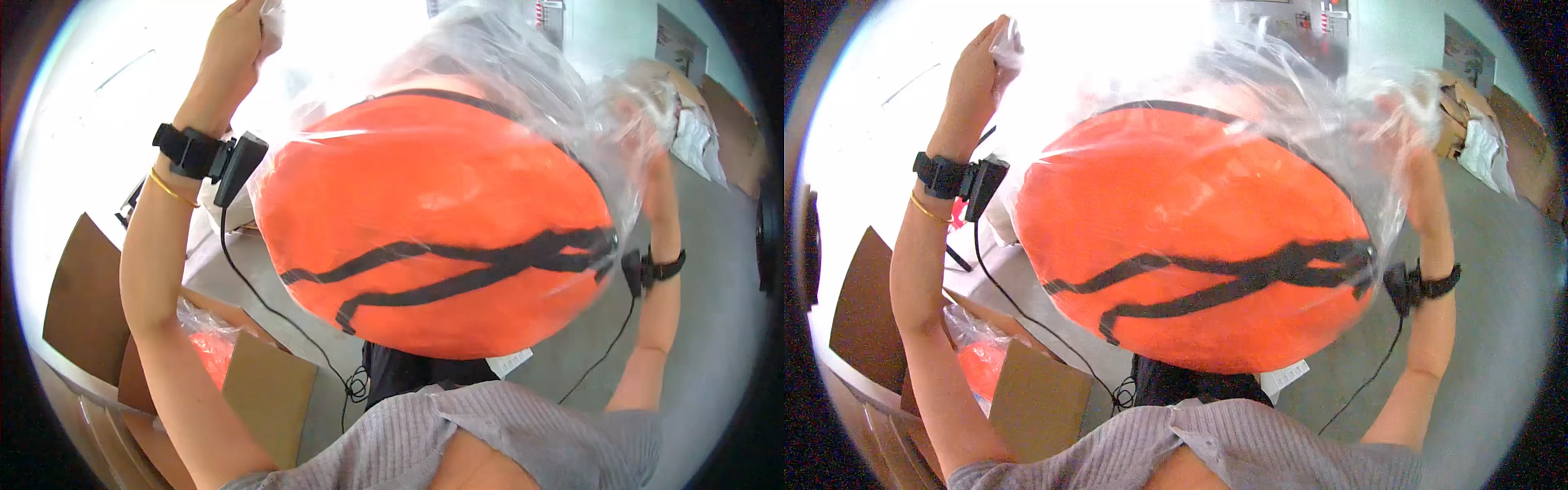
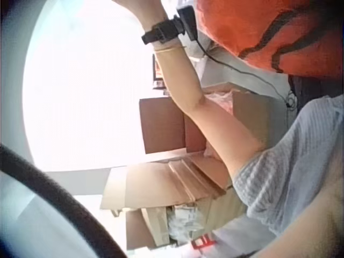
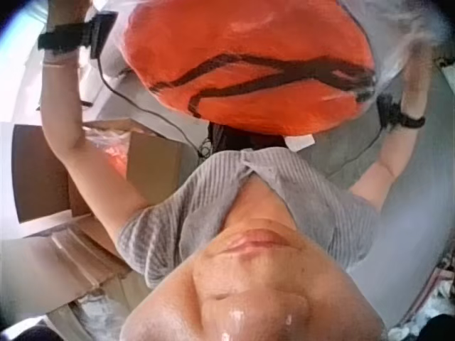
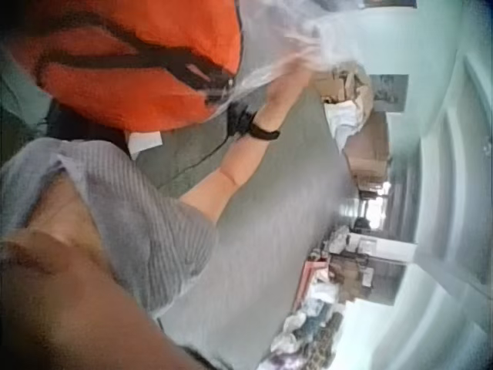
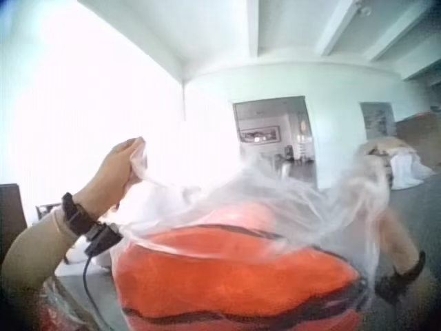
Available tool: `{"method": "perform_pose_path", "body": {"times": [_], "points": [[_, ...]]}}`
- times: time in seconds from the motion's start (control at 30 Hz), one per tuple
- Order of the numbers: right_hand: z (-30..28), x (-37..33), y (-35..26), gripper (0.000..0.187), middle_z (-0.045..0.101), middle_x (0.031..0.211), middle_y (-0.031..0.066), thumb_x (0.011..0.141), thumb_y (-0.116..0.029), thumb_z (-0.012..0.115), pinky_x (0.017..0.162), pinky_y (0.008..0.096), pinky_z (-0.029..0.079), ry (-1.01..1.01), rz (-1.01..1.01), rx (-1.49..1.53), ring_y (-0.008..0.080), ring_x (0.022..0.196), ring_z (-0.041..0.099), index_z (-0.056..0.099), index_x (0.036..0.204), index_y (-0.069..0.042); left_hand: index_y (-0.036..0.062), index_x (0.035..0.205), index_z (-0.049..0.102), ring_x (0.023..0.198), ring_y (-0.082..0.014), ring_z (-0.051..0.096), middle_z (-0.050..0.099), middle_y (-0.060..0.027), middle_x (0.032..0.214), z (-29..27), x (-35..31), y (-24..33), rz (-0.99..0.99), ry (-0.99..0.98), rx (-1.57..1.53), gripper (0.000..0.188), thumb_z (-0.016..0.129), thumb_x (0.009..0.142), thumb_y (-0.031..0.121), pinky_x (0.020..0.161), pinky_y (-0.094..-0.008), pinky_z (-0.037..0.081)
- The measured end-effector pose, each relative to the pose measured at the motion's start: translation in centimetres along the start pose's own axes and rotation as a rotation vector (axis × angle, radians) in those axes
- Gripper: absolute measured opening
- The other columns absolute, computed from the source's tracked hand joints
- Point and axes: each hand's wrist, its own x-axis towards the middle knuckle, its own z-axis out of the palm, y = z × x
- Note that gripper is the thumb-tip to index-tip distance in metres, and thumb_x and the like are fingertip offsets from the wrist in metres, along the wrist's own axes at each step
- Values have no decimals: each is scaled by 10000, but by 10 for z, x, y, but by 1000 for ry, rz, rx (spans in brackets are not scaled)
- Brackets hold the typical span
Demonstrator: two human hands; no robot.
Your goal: The person repeatedly picks up large, orange, plastic-wrapped circular items from a white sack on the floor. They place each item into a cardboard box, then remove it and return it to the sack, repeating this cycle multiple times.
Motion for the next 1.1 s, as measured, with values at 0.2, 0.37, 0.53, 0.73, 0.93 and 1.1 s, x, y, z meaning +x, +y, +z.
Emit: {"method": "perform_pose_path", "body": {"times": [0.2,0.37,0.53,0.73,0.93,1.1], "points": [[31,0,-16,367,585,990,85,764,-157,579,790,280,412,-198,176,-593,136,871,525,519,1081,19,43,909,538,594,-75,464,485,17,684,22,24,47,-3,-222,-4,232,416,929,240,552,-205,418],[29,6,-4,221,619,833,102,791,-97,508,717,302,428,-72,25,-642,144,764,543,559,964,30,91,1174,517,626,-183,440,429,-73,787,33,-24,92,838,-740,1080,789,783,465,312,579,-314,418],[14,4,31,224,631,879,122,813,-120,508,724,314,434,126,-259,-682,182,817,580,562,966,34,95,1041,563,577,-238,491,444,-96,770,21,-40,93,914,-1139,1669,351,626,699,144,498,-328,401],[14,2,51,230,630,884,96,797,-129,565,723,300,437,225,-202,-543,177,807,578,575,964,29,112,1061,548,829,-160,575,564,-64,956,-30,-3,101,581,-554,1102,222,477,852,85,695,-275,488],[11,3,39,361,616,944,59,726,-150,674,766,284,436,192,-189,-557,166,853,567,559,1028,12,45,859,533,559,-89,541,560,-14,691,-2,43,68,11,-717,-313,258,342,941,198,521,-209,483],[56,35,20,451,585,1054,64,695,-153,719,826,272,419,-4,-234,-506,151,953,538,545,1083,-2,136,516,401,399,-77,392,414,11,455,-19,86,115,-136,-38,-233,424,415,921,261,381,-201,357]]}}
